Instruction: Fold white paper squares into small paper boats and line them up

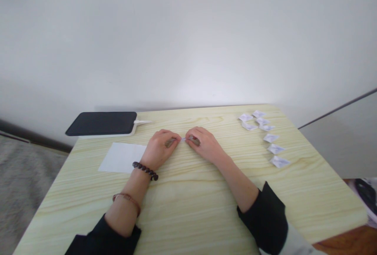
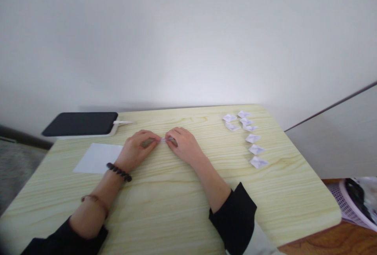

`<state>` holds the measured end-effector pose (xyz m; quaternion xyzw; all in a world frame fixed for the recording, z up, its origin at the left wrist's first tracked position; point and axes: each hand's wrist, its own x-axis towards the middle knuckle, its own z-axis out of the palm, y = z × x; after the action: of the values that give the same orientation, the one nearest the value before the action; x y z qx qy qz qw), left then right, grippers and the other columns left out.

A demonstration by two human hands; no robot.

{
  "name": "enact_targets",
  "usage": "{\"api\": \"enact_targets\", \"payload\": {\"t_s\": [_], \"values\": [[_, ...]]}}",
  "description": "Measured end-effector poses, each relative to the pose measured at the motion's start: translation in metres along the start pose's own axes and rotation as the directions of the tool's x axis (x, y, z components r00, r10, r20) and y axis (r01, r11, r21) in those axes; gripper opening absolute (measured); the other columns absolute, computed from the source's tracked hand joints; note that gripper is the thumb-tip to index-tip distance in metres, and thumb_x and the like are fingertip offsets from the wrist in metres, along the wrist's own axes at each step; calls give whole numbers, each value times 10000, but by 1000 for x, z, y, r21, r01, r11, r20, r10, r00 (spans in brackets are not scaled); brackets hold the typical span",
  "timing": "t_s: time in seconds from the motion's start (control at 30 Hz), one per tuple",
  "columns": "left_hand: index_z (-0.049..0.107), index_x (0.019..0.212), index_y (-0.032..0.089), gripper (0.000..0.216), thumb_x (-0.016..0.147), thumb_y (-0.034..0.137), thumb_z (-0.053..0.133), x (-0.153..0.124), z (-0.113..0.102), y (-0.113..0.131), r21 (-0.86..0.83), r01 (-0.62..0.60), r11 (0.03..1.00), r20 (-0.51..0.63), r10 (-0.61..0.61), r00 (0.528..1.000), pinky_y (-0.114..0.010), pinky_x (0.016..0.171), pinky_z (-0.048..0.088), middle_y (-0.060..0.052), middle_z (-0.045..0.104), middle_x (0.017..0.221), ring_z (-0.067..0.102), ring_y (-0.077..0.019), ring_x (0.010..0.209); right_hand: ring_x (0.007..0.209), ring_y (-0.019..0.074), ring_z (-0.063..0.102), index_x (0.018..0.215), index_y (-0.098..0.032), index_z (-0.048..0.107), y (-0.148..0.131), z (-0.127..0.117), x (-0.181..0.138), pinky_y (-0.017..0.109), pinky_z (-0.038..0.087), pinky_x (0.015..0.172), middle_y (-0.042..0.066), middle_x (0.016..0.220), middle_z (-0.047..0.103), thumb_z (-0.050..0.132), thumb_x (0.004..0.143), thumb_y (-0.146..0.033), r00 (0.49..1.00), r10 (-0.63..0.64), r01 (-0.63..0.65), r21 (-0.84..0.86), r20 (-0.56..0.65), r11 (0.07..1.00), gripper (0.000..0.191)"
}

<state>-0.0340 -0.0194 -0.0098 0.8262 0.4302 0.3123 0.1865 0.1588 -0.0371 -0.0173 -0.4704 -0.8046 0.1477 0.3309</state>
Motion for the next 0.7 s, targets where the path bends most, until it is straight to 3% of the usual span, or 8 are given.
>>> {"api": "enact_targets", "payload": {"t_s": [0.2, 0.4, 0.7], "values": [[663, 859, 202, 146, 832, 248, 528, 1, 1, 1, -25, -59, 998, 23, 60, 998, -336, 834, 487, -35, 700, 862, 599, -199, 889, 870, 171, 566, 855, -198, 617, -3, -1, 0, 295, 448, 814, 47, 887, 635, 539, 871, -175, 999, -41, 41, -16, -2, 999, 82], [663, 786, 190, 220, 864, 324, 507, 1, 3, 0, 43, 15, 999, -27, -14, 1000, -334, 795, 483, -43, 694, 799, 598, -199, 831, 813, 163, 574, 812, -188, 624, -5, -1, -1, 287, 455, 777, 52, 841, 639, 504, 888, -199, 998, -63, 62, -35, -23, 997, 142], [655, 833, 204, 101, 800, 258, 575, 0, 4, 2, 82, -38, 996, -11, 39, 999, -349, 811, 473, -37, 696, 852, 594, -215, 866, 781, 162, 582, 826, -196, 631, -10, 1, -1, 286, 459, 750, 46, 841, 650, 534, 861, -188, 998, 6, -10, -70, -55, 997, 103]]}}
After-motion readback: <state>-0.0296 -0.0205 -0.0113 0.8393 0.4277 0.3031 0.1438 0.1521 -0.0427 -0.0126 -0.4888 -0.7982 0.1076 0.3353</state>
